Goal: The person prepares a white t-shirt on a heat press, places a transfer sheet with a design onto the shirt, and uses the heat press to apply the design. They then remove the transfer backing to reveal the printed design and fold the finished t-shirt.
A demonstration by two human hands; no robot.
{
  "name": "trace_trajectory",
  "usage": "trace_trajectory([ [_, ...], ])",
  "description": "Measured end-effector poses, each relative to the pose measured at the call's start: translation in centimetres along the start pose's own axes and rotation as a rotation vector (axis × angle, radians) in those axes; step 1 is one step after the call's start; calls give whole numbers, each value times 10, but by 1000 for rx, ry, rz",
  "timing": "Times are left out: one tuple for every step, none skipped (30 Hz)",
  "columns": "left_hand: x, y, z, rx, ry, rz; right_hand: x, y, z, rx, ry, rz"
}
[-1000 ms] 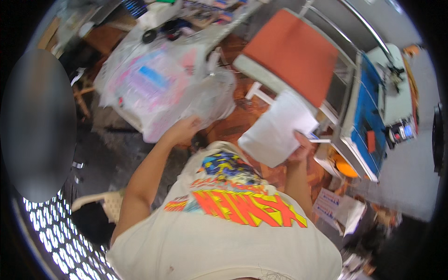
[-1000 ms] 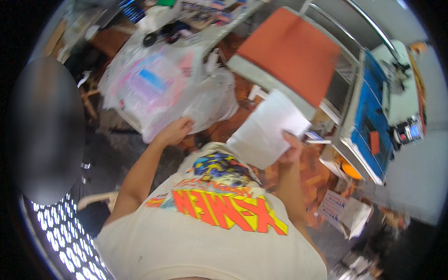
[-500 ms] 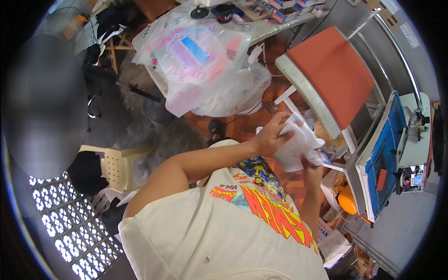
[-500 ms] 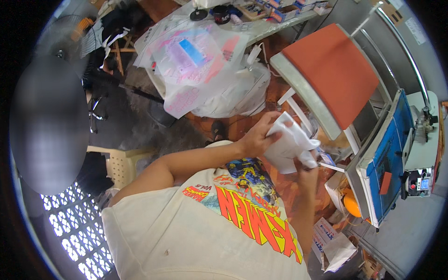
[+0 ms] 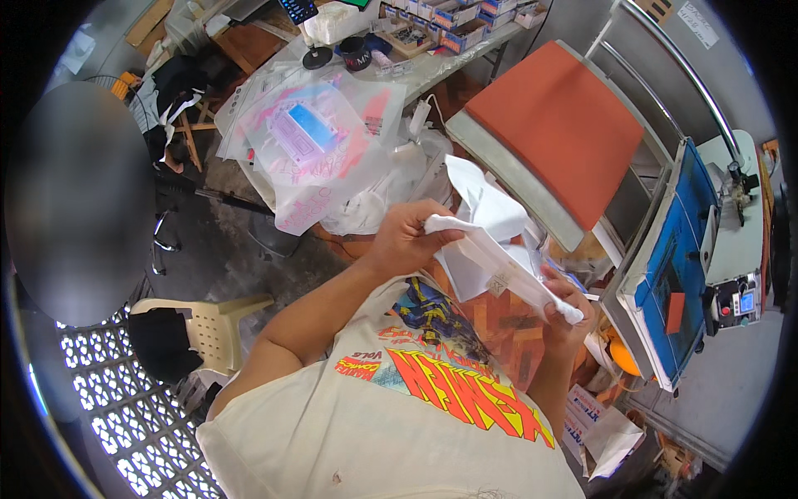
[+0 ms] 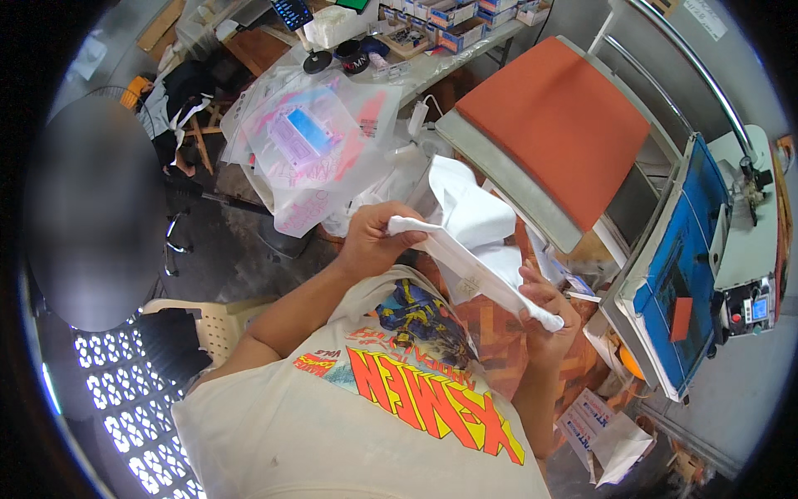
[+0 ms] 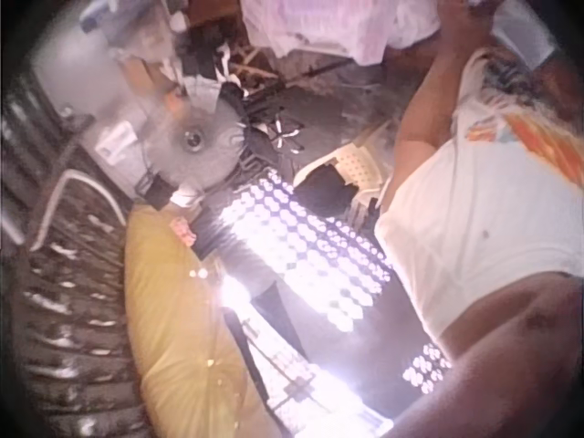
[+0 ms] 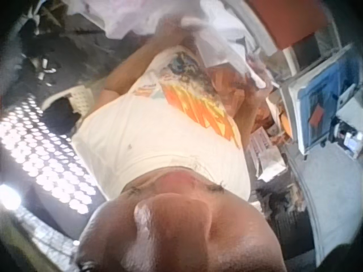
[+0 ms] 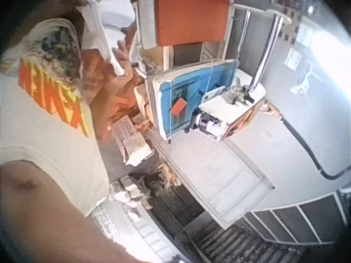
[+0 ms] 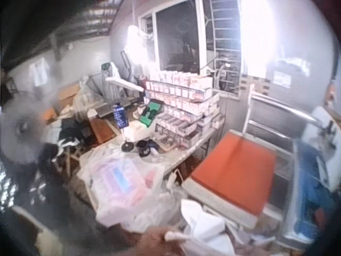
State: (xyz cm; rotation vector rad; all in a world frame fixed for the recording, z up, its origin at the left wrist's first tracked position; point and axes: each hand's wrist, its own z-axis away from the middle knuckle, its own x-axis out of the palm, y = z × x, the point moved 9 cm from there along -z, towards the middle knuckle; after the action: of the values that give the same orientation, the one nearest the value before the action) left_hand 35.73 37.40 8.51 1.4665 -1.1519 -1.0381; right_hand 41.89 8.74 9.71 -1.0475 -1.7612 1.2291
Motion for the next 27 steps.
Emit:
trace_trajectory([
  [-4, 8, -8, 26, 45, 100, -5, 2, -3, 104, 86, 46],
  [-5, -3, -15, -65, 14, 194, -12, 9, -4, 209, 175, 92],
  [-6, -15, -21, -165, -31, 291, -27, 28, -2, 302, 268, 3],
  [-1, -29, -27, -270, -87, 394, -42, 34, -5, 309, 361, 159],
  [-9, -35, -38, -278, -35, 380, -43, 45, -9, 336, 397, 122],
  [-11, -43, -51, -293, 3, 379, -37, 50, -18, 366, 449, 100],
  [-11, -49, -61, -319, 31, 384, -29, 47, -31, 408, 469, 156],
  [-9, -37, -79, -284, 12, 414, -28, 42, -42, 447, 507, 224],
  [-15, -43, -97, -239, -11, 295, -33, 44, -51, 464, 510, 255],
  [-23, -54, -117, -162, -109, 55, -36, 45, -58, 485, 513, 281],
  [-22, -53, -134, -147, -125, -14, -38, 46, -64, 503, 531, 263],
  [-18, -58, -150, -167, -166, -3, -38, 47, -76, 511, 535, 233],
  [-15, -64, -166, -187, -197, 2, -36, 48, -87, 516, 528, 200],
  [-12, -68, -181, -206, -226, 7, -39, 49, -92, 518, 573, 191],
  [-9, -68, -192, -228, -257, 17, -39, 54, -96, 527, 610, 179],
  [-5, -70, -204, -250, -285, 46, -38, 57, -99, 535, 644, 166],
  [0, -71, -216, -272, -309, 75, -39, 57, -105, 539, 668, 203],
  [0, -74, -229, -290, -335, 99, -38, 57, -110, 539, 692, 235],
  [1, -76, -238, -266, -439, 44, -38, 57, -116, 540, 714, 268],
  [-2, -81, -246, -241, -541, -11, -34, 62, -120, 554, 636, 309],
  [-5, -86, -251, -211, -638, -63, -34, 68, -117, 567, 553, 355],
  [-5, -92, -251, -119, -812, -354, -37, 74, -110, 579, 470, 402],
  [-9, -98, -249, -15, -971, -653, -45, 87, -96, 649, 330, 557],
  [-16, -106, -246, 96, -1110, -963, -43, 76, -96, 611, 207, 757],
  [-25, -103, -250, 113, -1106, -957, -38, 66, -99, 562, 81, 951],
  [-34, -99, -251, 128, -1101, -951, -33, 57, -101, 508, -50, 1143],
  [-39, -96, -255, 142, -1095, -949, -34, 44, -106, 483, -18, 1088],
])
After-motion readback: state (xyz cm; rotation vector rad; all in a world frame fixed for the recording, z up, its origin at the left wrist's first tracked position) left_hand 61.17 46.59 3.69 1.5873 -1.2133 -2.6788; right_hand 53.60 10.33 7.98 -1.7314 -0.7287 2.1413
